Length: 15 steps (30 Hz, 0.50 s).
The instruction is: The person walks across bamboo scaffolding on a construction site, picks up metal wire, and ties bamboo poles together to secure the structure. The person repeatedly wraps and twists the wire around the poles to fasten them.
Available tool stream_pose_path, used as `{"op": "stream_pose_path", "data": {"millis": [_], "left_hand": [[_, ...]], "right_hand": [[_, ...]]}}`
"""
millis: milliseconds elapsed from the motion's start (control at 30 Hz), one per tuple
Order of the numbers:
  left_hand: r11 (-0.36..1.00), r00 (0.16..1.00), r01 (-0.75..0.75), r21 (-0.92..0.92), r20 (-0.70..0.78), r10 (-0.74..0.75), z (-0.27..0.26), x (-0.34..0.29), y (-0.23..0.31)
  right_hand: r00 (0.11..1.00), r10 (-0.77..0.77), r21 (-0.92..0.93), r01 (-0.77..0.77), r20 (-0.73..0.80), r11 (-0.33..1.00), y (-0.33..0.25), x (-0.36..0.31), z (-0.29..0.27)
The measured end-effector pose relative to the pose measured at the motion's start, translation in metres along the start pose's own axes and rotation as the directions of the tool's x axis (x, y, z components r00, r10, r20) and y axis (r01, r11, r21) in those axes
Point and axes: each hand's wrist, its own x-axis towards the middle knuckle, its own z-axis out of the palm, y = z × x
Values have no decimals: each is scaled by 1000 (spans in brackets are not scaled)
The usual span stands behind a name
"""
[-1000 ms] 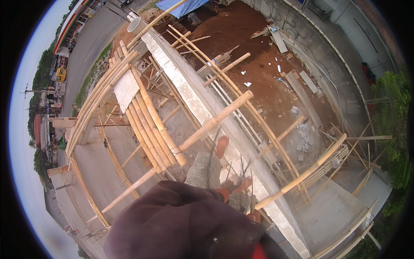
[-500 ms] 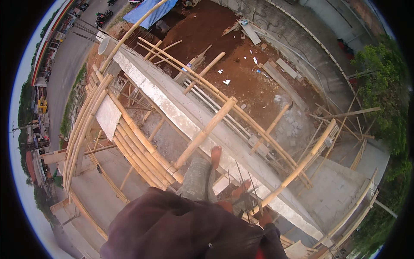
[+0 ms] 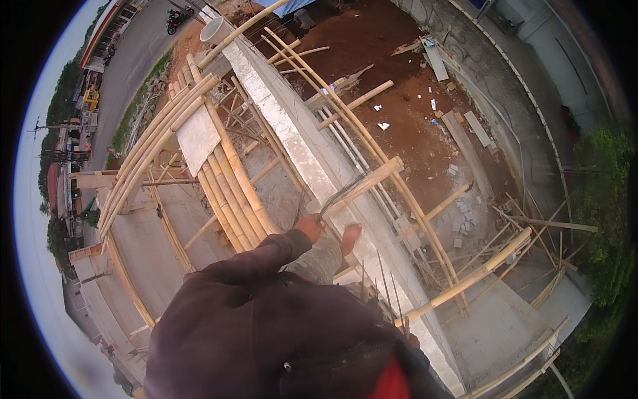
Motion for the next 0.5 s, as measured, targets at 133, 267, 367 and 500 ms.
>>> {"op": "stream_pose_path", "data": {"millis": [133, 267, 367, 500], "left_hand": [[982, 920, 112, -151, -359, -160, -54, 1, -67], [884, 758, 180, -432, -512, -405, -77, 7, -156], [797, 592, 123, -591, -601, -537, -87, 6, -209], [553, 479, -64, -831, -512, -713, -95, -26, -238]], "right_hand": [[998, 50, -29, -49, 32, 998, -7, 20, -19], [998, 52, -62, -50, 25, 997, -34, 37, -45], [999, 38, -95, -37, 5, 995, -55, 50, -67], [1000, 9, -157, -11, -11, 988, -82, 71, -98]]}}
